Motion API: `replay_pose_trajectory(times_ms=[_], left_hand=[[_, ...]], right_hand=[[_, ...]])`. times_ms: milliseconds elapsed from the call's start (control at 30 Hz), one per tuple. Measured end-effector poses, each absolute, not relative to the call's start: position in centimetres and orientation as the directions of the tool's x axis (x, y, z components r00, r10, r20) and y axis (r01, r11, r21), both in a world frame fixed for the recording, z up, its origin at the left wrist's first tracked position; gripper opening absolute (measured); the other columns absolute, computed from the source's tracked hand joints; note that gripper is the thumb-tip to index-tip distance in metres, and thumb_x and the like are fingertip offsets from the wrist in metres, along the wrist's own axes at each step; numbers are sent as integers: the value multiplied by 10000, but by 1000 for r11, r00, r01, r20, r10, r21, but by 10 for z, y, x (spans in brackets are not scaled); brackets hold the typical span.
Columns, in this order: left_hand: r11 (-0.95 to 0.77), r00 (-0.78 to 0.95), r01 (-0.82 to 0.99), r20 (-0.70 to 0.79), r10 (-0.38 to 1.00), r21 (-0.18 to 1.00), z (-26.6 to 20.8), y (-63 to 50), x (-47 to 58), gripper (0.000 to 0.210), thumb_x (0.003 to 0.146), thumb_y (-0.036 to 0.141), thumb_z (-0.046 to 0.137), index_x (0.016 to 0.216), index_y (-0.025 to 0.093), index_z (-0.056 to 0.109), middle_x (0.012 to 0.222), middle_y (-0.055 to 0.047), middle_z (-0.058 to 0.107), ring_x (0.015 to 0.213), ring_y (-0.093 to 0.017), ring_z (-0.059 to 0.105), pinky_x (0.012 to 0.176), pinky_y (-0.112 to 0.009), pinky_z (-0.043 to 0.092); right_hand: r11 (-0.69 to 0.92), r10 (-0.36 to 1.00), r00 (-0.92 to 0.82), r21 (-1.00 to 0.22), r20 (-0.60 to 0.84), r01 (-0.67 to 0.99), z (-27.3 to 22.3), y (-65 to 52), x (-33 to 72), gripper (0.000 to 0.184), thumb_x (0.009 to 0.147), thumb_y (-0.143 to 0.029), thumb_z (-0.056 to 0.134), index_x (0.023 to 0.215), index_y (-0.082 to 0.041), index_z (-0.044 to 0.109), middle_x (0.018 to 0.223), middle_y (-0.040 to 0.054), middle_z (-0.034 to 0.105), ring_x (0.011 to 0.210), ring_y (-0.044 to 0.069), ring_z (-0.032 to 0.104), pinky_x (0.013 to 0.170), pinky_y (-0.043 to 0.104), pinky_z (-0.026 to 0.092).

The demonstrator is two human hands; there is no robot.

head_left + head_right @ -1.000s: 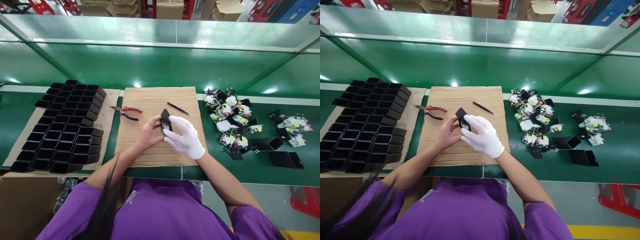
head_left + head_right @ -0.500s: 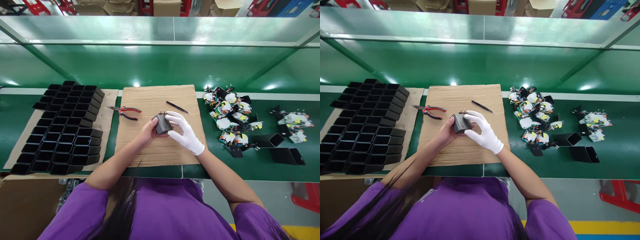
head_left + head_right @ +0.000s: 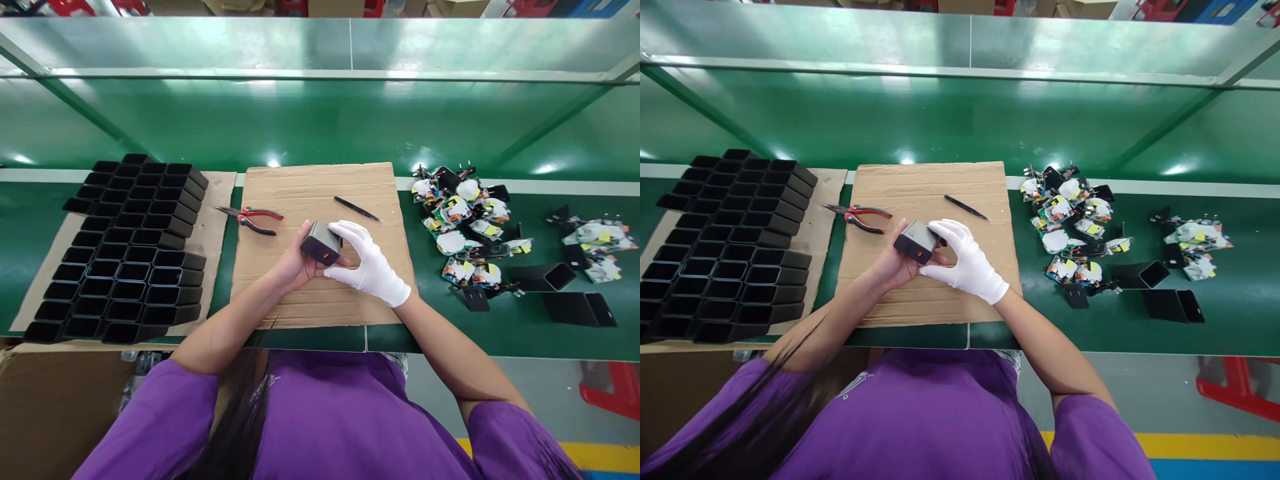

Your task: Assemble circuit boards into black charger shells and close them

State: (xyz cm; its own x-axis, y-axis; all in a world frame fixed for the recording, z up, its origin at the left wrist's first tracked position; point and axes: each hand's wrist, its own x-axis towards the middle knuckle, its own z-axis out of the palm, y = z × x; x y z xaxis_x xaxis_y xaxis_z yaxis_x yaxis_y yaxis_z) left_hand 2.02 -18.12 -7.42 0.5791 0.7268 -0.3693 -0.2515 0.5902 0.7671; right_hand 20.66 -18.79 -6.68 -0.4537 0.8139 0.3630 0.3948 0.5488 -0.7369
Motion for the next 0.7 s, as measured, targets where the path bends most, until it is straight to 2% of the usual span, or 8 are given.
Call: replay_pose_trajectory(times_ms=[100,233,433,533,633,700], left_hand=[[572,571,-230,-367,734,787,-74,-181,20,889,808,865,228,999,127,686,858,-182,771,957,-349,741,785,-462,606],[605,591,-243,-379,712,758,-74,-180,20,897,798,873,235,1001,130,693,876,-179,773,936,-340,744,773,-456,608],[645,559,-244,-438,704,725,-74,-181,20,932,801,882,211,985,108,696,905,-194,770,897,-327,752,675,-395,610],[643,555,-241,-440,706,727,-75,-181,21,923,799,882,216,1005,117,688,910,-186,770,910,-328,749,683,-401,612],[536,439,-258,-397,806,804,-77,-181,22,844,807,859,289,1089,138,626,925,-164,764,920,-325,745,728,-438,615],[348,276,-237,-280,919,907,-78,-181,21,732,774,801,507,1154,176,554,996,-133,750,946,-300,738,769,-425,615]], right_hand=[[558,810,-442,-738,386,379,-67,-189,205,658,832,-467,725,1395,-224,488,1397,139,561,1335,304,500,1130,542,418],[565,808,-430,-738,402,370,-68,-189,204,622,836,-435,725,1367,-196,510,1369,149,575,1317,294,514,1123,517,432],[520,833,-425,-764,354,382,-69,-190,203,583,847,-426,700,1361,-224,512,1349,127,586,1272,287,549,1086,525,466],[495,846,-421,-773,327,396,-68,-190,204,572,850,-453,692,1354,-244,522,1359,119,587,1287,294,543,1098,544,449],[463,867,-382,-800,319,382,-68,-188,206,544,861,-485,674,1331,-245,544,1415,129,553,1344,299,500,1116,552,426],[417,889,-346,-844,300,337,-68,-188,207,551,863,-488,670,1338,-241,538,1436,135,539,1345,292,507,1069,520,480]])
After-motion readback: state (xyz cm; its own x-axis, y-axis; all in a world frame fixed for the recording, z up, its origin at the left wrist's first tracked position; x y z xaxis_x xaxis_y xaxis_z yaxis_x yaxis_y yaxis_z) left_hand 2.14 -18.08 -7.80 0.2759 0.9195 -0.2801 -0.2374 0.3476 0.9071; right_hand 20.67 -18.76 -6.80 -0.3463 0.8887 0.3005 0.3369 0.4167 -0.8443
